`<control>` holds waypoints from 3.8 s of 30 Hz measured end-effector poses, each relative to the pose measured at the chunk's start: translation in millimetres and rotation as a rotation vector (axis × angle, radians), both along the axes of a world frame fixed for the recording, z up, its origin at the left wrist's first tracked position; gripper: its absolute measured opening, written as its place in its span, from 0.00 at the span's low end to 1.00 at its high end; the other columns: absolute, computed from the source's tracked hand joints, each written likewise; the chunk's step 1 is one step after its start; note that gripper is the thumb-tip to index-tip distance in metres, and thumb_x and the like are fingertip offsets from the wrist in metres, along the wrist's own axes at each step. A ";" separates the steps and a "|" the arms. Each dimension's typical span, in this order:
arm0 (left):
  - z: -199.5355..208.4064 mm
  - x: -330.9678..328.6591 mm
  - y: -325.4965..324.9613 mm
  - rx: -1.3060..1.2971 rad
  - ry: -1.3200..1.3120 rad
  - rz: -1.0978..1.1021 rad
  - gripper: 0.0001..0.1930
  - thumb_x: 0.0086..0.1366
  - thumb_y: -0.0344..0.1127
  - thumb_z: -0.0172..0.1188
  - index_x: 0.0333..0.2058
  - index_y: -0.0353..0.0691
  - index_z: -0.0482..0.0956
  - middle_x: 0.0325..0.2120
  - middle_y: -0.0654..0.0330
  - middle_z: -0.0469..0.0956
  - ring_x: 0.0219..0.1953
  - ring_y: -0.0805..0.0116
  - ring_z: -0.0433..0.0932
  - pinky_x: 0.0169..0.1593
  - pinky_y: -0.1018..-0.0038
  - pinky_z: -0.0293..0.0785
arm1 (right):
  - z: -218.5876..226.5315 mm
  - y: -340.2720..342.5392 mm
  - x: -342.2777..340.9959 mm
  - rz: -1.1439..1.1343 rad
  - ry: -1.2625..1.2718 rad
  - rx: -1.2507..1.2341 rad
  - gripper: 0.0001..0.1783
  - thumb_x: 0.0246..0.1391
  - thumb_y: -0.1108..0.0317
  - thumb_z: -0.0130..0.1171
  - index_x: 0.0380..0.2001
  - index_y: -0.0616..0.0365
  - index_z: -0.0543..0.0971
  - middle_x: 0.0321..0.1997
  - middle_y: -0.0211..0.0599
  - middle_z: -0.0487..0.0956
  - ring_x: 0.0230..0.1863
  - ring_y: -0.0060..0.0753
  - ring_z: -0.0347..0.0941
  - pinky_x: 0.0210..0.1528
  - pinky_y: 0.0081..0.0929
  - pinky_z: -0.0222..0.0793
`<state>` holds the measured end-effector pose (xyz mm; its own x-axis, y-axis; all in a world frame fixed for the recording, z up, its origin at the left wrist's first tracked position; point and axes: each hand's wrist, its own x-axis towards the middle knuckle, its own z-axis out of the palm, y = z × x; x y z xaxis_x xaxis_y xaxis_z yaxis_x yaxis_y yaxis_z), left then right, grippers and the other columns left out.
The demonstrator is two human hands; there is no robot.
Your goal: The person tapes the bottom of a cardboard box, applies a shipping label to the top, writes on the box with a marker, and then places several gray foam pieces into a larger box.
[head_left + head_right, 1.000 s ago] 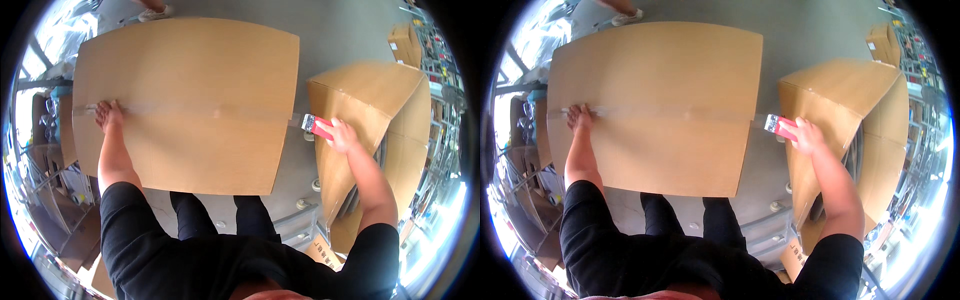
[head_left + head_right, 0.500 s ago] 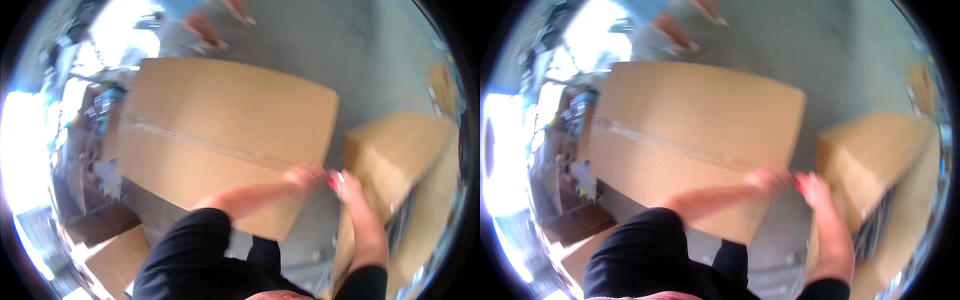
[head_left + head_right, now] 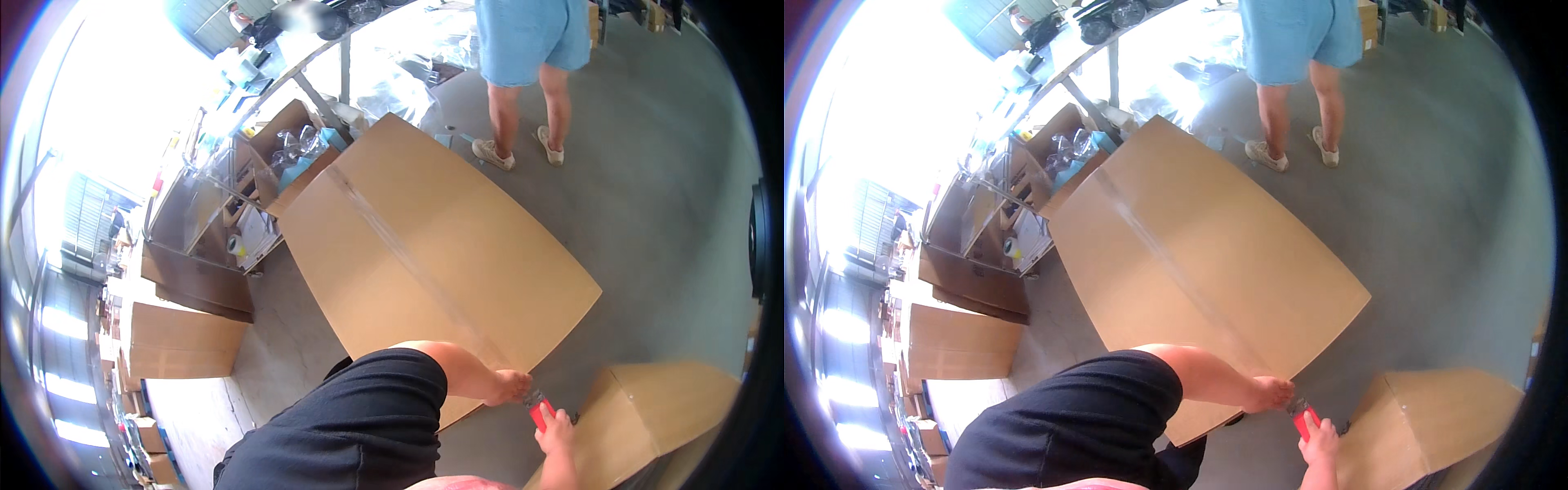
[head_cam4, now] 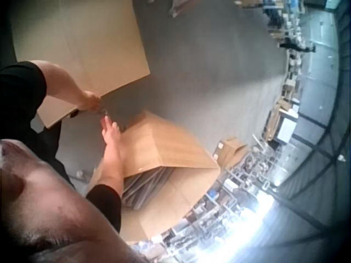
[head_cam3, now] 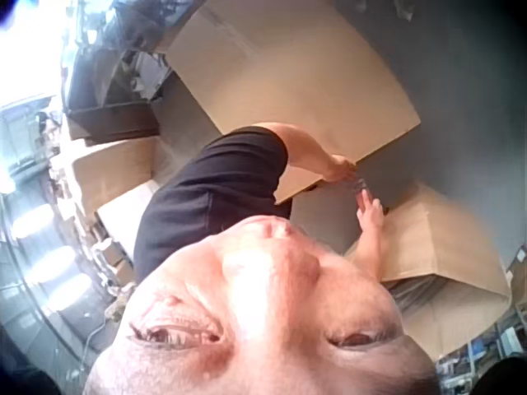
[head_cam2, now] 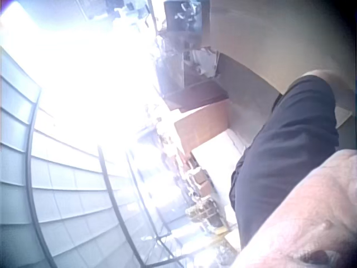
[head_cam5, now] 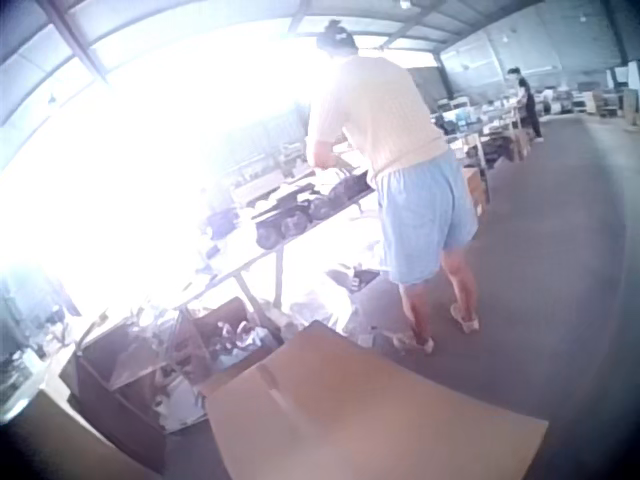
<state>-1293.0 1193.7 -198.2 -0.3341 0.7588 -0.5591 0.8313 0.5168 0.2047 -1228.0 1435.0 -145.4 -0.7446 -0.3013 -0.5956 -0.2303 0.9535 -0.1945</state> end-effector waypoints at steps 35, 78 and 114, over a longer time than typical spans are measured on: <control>171.1 13.8 -345.7 0.494 -1.311 1.570 0.34 0.60 0.67 0.54 0.49 0.42 0.81 0.53 0.50 0.76 0.62 0.55 0.66 0.60 0.57 0.65 | 164.9 -346.3 -3.9 -0.544 -0.322 -0.808 0.42 0.37 0.66 0.69 0.61 0.55 0.72 0.41 0.39 0.78 0.37 0.31 0.76 0.44 0.28 0.73; -17.6 -139.5 -1000.9 0.351 -0.286 2.052 0.22 0.65 0.56 0.54 0.35 0.43 0.85 0.35 0.53 0.82 0.40 0.54 0.79 0.44 0.60 0.71 | 108.0 -740.4 -73.3 0.170 -0.035 0.003 0.39 0.42 0.62 0.64 0.62 0.34 0.69 0.39 0.46 0.72 0.38 0.52 0.74 0.41 0.46 0.74; -58.8 39.1 -618.9 0.103 0.635 1.438 0.41 0.67 0.57 0.42 0.68 0.31 0.45 0.70 0.41 0.40 0.73 0.44 0.36 0.71 0.50 0.32 | 116.7 -201.2 134.7 -0.011 -0.111 0.346 0.40 0.40 0.68 0.65 0.61 0.31 0.70 0.47 0.42 0.71 0.50 0.49 0.71 0.51 0.41 0.72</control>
